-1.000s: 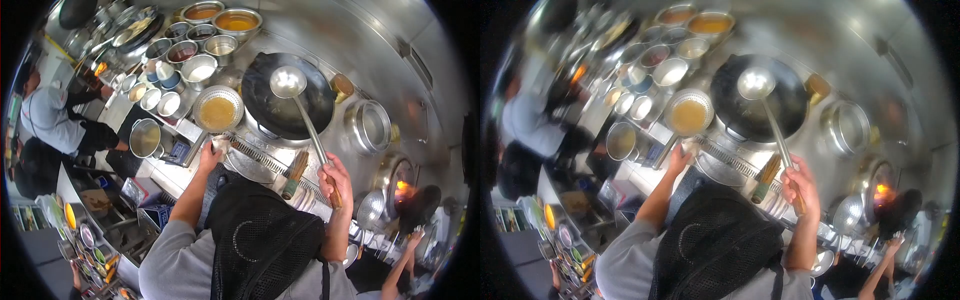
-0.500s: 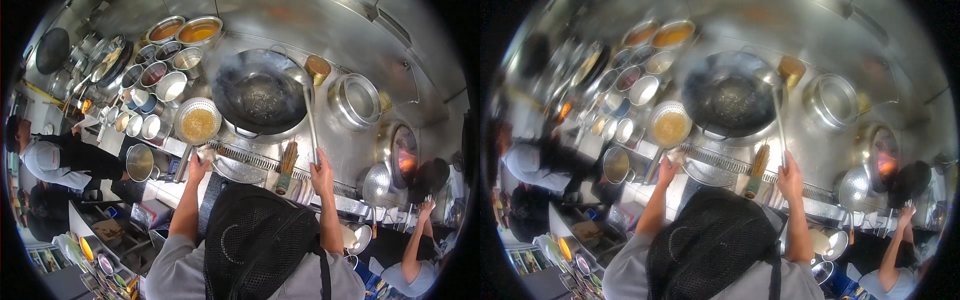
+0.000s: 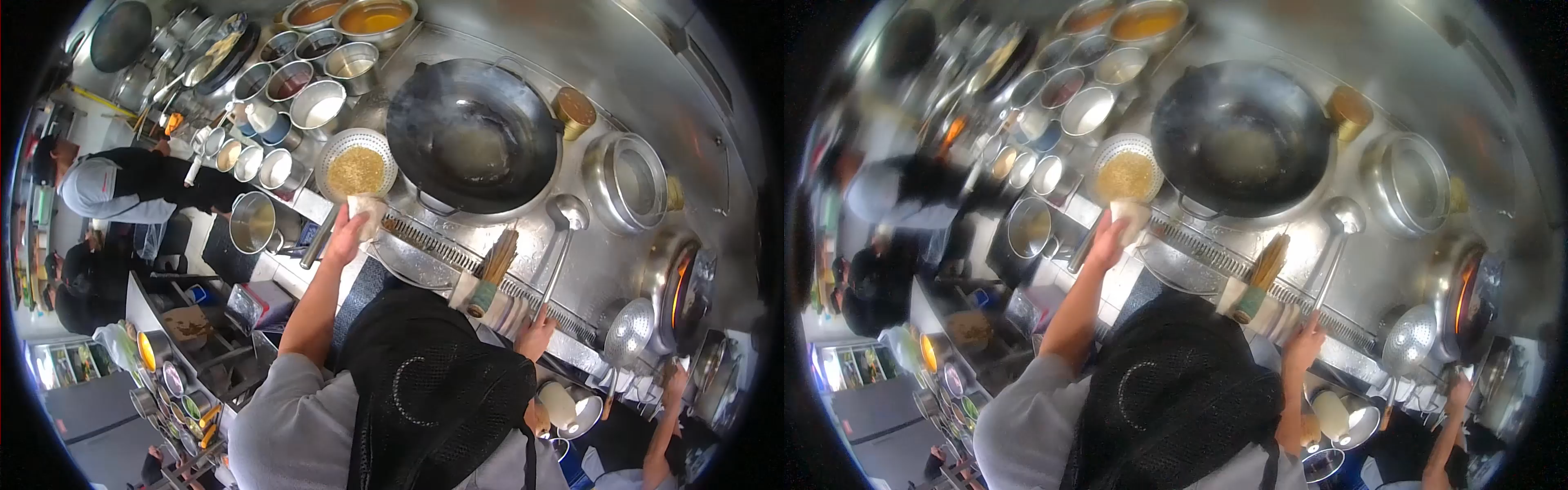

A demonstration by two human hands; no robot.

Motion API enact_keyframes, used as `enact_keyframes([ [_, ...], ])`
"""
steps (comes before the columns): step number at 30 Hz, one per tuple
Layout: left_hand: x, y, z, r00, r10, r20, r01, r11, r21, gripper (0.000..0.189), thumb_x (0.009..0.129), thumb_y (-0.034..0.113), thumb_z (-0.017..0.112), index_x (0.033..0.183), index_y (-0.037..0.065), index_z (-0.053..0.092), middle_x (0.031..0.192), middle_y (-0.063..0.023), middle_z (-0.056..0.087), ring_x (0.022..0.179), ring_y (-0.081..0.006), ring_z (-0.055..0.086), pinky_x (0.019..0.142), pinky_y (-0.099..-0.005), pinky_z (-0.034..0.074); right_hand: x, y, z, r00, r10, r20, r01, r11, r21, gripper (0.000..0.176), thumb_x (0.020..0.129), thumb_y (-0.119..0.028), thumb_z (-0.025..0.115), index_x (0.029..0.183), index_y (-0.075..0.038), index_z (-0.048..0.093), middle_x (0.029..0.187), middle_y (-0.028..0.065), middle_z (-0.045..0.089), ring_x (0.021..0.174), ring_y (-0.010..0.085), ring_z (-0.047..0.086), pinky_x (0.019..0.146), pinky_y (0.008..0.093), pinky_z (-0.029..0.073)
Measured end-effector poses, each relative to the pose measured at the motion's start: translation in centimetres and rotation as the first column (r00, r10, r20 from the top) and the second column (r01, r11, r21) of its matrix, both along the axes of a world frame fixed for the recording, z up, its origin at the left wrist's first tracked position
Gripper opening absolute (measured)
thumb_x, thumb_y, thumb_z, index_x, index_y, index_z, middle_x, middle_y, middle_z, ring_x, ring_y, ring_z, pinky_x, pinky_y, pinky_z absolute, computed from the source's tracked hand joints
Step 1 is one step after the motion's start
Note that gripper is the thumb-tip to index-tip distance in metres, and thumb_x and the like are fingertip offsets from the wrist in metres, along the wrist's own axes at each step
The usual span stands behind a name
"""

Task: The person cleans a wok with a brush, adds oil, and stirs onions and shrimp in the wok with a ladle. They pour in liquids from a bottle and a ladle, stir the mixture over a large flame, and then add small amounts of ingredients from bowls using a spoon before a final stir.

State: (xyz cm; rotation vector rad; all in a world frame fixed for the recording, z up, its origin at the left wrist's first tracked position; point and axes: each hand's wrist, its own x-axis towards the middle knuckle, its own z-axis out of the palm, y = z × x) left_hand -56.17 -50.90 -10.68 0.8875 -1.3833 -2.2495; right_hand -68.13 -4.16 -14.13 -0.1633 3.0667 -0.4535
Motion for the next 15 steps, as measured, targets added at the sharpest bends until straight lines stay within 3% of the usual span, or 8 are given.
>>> enact_keyframes([
  [1,-0.5,0.3,0.8,0.998,-0.035,-0.061,0.045,0.983,0.18,0.045,0.097,0.016,0.053,0.139,0.005,0.04,0.13,-0.015,0.056,0.114,-0.0307,0.059,0.094,-0.0422,0.049,0.0,-0.8,0.4,0.993,0.087,-0.085,-0.073,0.985,0.159,0.054,0.088,-0.017,0.062,0.139,-0.01,0.047,0.121,0.0275,0.055,0.105,0.0421,0.057,0.081,0.0495,0.049],
  [3,-2.1,1.5,1.9,0.999,-0.028,-0.044,0.039,0.962,0.271,0.043,0.098,0.02,0.054,0.137,0.007,0.042,0.127,-0.0142,0.058,0.108,-0.0313,0.063,0.092,-0.0437,0.051,-0.3,-4.6,1.3,0.995,0.08,-0.062,-0.078,0.996,0.033,0.051,0.088,-0.027,0.065,0.133,-0.007,0.049,0.125,0.0296,0.051,0.105,0.0439,0.057,0.085,0.0505,0.047],
  [5,-3.6,1.9,1.7,0.999,-0.034,-0.033,0.043,0.931,0.363,0.041,0.099,0.024,0.056,0.135,0.01,0.044,0.125,-0.0134,0.06,0.102,-0.0319,0.066,0.089,-0.0453,0.053,-0.3,-8.5,2.1,0.979,0.014,0.205,0.006,0.995,-0.096,0.061,0.084,-0.038,0.07,0.13,-0.005,0.05,0.118,0.0312,0.055,0.105,0.0441,0.056,0.085,0.0503,0.047],
  [7,-4.7,2.1,1.0,0.995,-0.096,-0.033,0.1,0.885,0.454,0.045,0.102,0.032,0.048,0.139,0.009,0.039,0.129,-0.0135,0.057,0.115,-0.0348,0.059,0.097,-0.0475,0.048,0.3,-10.0,-3.1,0.957,0.219,0.188,-0.184,0.965,-0.185,0.07,0.079,-0.04,0.073,0.132,-0.002,0.048,0.11,0.0296,0.06,0.103,0.043,0.059,0.081,0.0487,0.049],
  [8,-5.3,2.2,1.5,0.992,-0.113,-0.054,0.125,0.849,0.514,0.045,0.104,0.037,0.044,0.139,0.01,0.039,0.134,-0.0129,0.053,0.118,-0.0353,0.057,0.103,-0.0494,0.045,0.0,-10.4,-3.2,0.96,0.213,0.184,-0.182,0.969,-0.169,0.07,0.079,-0.04,0.073,0.132,-0.002,0.048,0.11,0.0296,0.06,0.103,0.043,0.059,0.081,0.0487,0.049],
  [11,-6.4,2.0,2.1,0.976,-0.147,-0.158,0.214,0.749,0.627,0.046,0.104,0.039,0.041,0.14,0.01,0.038,0.136,-0.0123,0.05,0.119,-0.0361,0.055,0.108,-0.0515,0.041,-1.2,-11.5,-2.4,0.914,0.14,0.38,-0.029,0.958,-0.284,0.08,0.078,-0.038,0.074,0.14,0.0,0.041,0.104,0.0265,0.065,0.096,0.0395,0.064,0.077,0.0456,0.051],
  [13,-7.3,1.9,3.9,0.976,-0.143,-0.162,0.215,0.702,0.679,0.046,0.104,0.038,0.04,0.139,0.008,0.038,0.135,-0.0116,0.049,0.121,-0.0342,0.053,0.108,-0.0528,0.041,-2.8,-10.3,1.5,0.868,0.021,0.496,0.236,0.861,-0.451,0.079,0.081,-0.027,0.072,0.144,0.003,0.034,0.107,0.024,0.066,0.088,0.0366,0.067,0.075,0.0443,0.052],
  [15,-8.0,2.1,4.0,0.964,-0.214,-0.155,0.26,0.666,0.699,0.045,0.104,0.035,0.043,0.139,0.006,0.038,0.13,-0.0104,0.05,0.122,-0.031,0.051,0.107,-0.053,0.042,-2.2,-12.2,9.2,0.9,0.01,0.436,0.274,0.764,-0.584,0.076,0.085,-0.018,0.069,0.145,0.006,0.03,0.12,0.0268,0.061,0.103,0.0362,0.063,0.086,0.0431,0.049],
])
